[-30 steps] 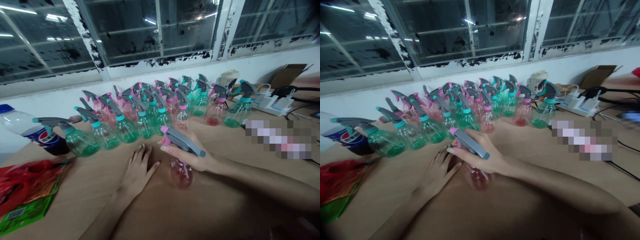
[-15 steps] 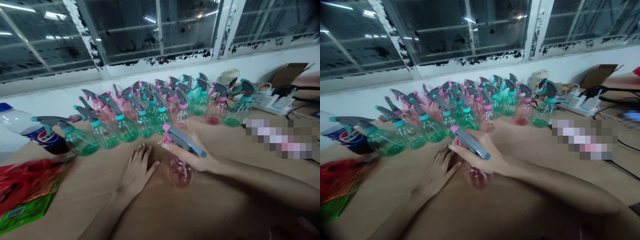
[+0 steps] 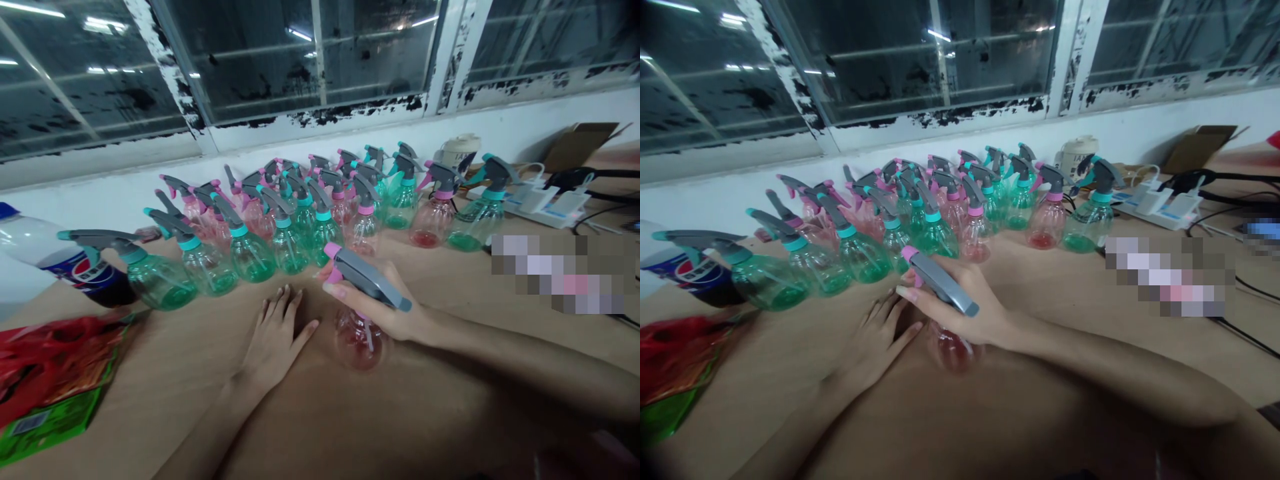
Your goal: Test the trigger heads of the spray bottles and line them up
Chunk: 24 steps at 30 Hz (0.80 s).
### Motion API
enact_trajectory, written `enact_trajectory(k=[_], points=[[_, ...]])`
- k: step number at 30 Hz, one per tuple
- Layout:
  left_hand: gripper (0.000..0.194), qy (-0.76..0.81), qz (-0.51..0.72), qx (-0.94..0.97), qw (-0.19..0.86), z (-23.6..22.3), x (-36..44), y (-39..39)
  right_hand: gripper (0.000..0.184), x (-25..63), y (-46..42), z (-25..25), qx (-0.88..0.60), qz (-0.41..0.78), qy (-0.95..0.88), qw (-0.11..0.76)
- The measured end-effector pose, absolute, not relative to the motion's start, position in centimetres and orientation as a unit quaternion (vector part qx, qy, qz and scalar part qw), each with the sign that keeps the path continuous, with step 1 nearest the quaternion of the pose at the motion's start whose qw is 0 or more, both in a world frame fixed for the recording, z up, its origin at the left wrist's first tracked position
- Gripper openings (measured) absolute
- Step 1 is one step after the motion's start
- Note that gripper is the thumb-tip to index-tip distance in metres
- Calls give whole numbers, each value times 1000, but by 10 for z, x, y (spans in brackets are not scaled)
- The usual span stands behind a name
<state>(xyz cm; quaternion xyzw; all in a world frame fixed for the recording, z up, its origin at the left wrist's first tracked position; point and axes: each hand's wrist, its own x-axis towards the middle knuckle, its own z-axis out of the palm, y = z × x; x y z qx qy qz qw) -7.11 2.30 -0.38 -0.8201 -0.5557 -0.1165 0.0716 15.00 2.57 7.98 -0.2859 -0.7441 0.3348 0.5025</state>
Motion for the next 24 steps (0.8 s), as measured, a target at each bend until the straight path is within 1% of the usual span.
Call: enact_trajectory(k=[5,12,17,19,22,24], points=[[60,-561,-101,-819,72,-4,-71,23,10,150,29,75,-273,299,-758,511],[61,-556,-109,-822,60,-4,-72,22,13,151,28,84,-272,289,-774,493],[60,-556,-122,-820,64,-3,-72,22,30,154,25,87,-236,278,-799,479],[59,-548,-130,-823,69,-4,-72,22,27,154,24,87,-227,281,-805,471],[58,-540,-144,-826,77,-5,-73,22,13,153,25,86,-242,311,-797,457],[58,-542,-143,-824,75,-6,-73,23,12,151,27,83,-260,330,-778,468]])
